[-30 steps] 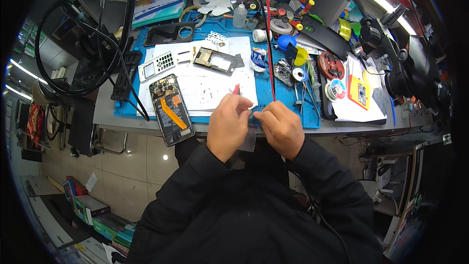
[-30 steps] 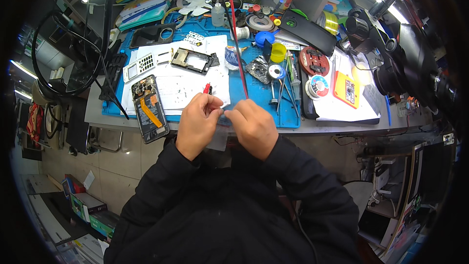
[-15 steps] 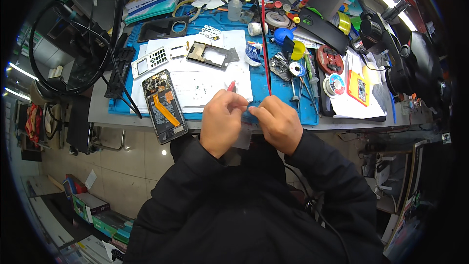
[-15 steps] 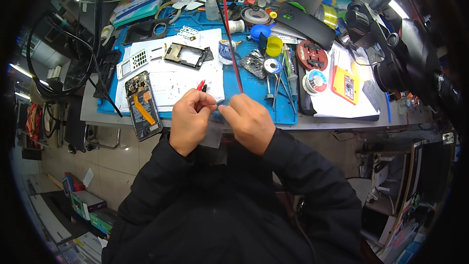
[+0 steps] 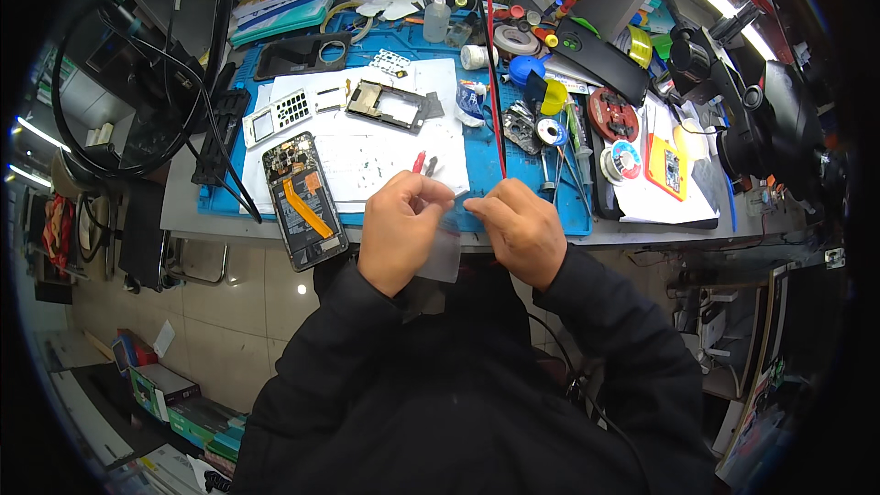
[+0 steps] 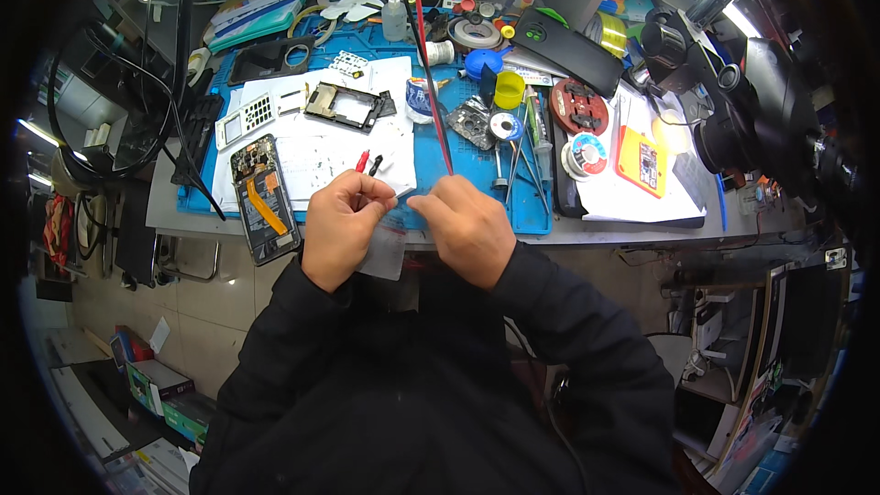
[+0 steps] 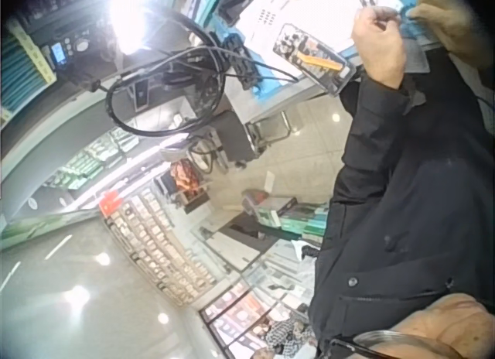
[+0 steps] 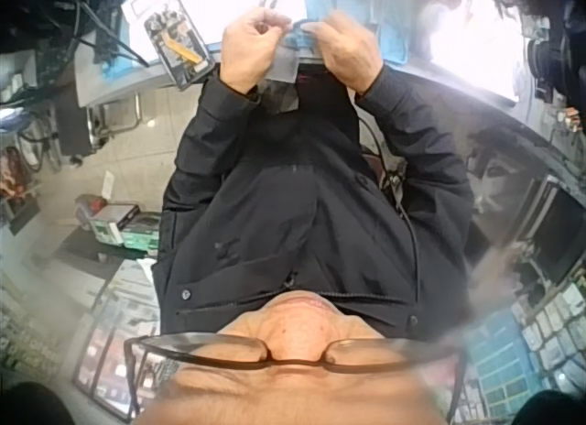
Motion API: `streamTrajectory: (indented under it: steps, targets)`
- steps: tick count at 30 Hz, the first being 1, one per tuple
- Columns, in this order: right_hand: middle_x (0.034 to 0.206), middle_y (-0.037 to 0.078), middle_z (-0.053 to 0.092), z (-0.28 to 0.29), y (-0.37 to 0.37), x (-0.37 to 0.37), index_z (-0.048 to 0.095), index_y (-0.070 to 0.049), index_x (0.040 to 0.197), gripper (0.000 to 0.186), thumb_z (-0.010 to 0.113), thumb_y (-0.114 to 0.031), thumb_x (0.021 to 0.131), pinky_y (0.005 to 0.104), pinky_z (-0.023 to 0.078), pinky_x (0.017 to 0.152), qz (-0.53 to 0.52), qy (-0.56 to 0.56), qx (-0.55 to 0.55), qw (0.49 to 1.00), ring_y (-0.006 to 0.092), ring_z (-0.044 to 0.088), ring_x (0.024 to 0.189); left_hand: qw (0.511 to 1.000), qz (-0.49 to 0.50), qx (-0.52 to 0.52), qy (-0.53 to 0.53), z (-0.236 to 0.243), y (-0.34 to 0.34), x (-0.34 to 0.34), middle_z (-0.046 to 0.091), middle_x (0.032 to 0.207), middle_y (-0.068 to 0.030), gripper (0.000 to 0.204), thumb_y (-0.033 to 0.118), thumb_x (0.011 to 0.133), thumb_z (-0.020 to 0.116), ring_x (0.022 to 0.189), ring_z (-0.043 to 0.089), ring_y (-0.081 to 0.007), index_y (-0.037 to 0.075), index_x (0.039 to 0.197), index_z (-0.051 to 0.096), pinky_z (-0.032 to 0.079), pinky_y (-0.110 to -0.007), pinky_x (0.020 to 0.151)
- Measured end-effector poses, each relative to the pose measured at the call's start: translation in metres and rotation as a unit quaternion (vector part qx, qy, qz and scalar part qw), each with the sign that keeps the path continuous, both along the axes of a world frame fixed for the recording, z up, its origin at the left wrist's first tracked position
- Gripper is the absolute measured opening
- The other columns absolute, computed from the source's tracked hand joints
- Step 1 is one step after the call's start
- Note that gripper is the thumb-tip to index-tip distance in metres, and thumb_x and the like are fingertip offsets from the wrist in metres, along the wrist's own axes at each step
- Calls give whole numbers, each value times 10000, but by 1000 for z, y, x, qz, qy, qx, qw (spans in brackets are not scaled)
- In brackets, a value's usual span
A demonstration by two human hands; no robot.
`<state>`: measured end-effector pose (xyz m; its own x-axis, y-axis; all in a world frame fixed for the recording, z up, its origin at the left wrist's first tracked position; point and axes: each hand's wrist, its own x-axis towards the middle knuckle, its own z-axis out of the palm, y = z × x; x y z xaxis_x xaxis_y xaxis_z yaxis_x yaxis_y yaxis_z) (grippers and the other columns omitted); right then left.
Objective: The person uses a multimeter to test points on a disassembled mobile phone motherboard. They connect the probes to various contacts on the board, observe the meter readings, and adjust the probe positions while the phone remains open on the workbench.
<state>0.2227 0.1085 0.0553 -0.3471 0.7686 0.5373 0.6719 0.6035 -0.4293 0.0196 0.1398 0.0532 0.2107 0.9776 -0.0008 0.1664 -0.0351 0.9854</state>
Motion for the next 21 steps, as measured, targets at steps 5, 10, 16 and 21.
streamTrajectory:
  steps: [5,10,16,21]
  targets:
    - [912,110,673,5,2,-3,732,-22,1045,213,738,78,857,378,555,704,-13,82,-37,996,300,681,835,996,-57,-60,-44,9,6,-4,771,947,-77,180,-25,936,755,812,680,-85,-60,1112,758,538,-226,733]
    - [914,77,697,11,9,12,723,-51,998,217,732,60,812,369,570,737,61,52,-38,996,290,694,887,994,-97,-48,8,13,14,-5,780,924,-88,185,-14,905,778,810,695,-107,-68,1081,786,550,-246,736]
    - [928,51,679,7,15,14,709,-70,953,173,713,35,816,373,565,723,89,6,-35,995,274,679,889,992,-112,-29,55,15,21,-5,779,910,-97,176,-15,883,785,810,699,-126,-68,1050,797,559,-264,746]
    - [939,48,677,8,16,14,702,-75,963,175,704,25,819,370,563,724,95,-5,-28,995,272,675,899,993,-100,-38,45,15,19,-3,778,909,-97,171,-19,879,783,811,700,-125,-70,1042,799,555,-260,744]
